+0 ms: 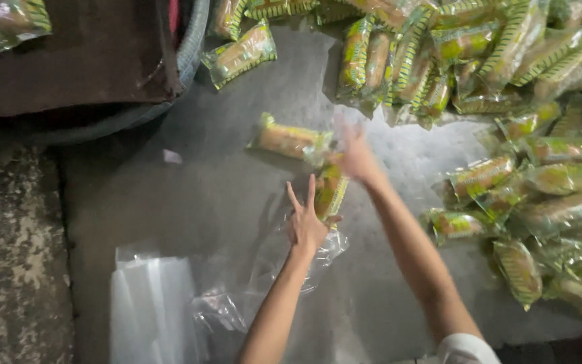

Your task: Packing individual snack packets into larger plastic bags on a metal table.

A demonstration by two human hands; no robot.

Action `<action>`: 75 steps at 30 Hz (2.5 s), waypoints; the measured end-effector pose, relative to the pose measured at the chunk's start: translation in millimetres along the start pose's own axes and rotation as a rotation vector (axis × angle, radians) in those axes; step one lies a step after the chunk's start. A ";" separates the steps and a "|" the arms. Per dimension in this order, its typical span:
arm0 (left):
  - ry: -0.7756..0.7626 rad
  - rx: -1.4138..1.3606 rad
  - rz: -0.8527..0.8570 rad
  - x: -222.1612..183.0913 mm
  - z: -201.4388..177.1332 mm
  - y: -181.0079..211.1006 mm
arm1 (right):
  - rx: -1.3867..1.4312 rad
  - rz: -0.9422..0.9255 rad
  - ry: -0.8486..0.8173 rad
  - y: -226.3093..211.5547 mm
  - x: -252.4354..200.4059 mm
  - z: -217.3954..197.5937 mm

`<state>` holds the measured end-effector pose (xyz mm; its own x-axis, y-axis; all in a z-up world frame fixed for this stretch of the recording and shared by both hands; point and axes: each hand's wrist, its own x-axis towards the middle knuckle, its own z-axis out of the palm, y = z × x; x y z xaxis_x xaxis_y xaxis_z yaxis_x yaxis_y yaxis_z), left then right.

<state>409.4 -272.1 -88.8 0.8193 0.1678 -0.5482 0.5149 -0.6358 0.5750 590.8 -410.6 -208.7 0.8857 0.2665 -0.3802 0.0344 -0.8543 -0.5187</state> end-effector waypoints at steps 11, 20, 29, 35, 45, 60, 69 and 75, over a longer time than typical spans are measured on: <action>0.272 0.467 0.144 116.8 -6.4 -50.9 | -0.202 0.171 0.159 -11.0 98.5 -126.4; 0.248 0.171 0.171 47.0 -9.5 -92.4 | -0.431 -0.178 0.176 -116.8 -27.5 -19.5; 0.188 -0.026 -0.041 -118.0 15.8 -233.7 | -0.437 -0.338 -0.016 -142.8 -212.3 112.2; 0.348 -0.111 -0.272 -147.8 22.4 -290.4 | 0.139 -0.406 0.131 -136.7 -271.7 115.9; 0.007 -1.242 -0.205 -177.9 -31.8 -270.1 | 1.311 0.125 0.157 -182.2 -402.0 118.8; -0.177 -1.487 0.587 -187.6 11.5 -321.5 | 1.677 0.062 -0.430 -223.7 -429.8 119.6; -0.264 -1.609 0.091 -151.0 107.4 -367.2 | 1.791 0.020 -0.231 -144.6 -428.2 147.9; -0.100 0.095 0.069 -180.3 40.7 -271.8 | 1.602 0.000 0.136 -32.9 -427.2 115.7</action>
<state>111.4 -160.2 -170.9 0.8203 0.0486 -0.5698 0.4282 -0.7126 0.5558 157.8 -444.7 -117.8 0.9213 0.1519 -0.3580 -0.3845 0.4931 -0.7804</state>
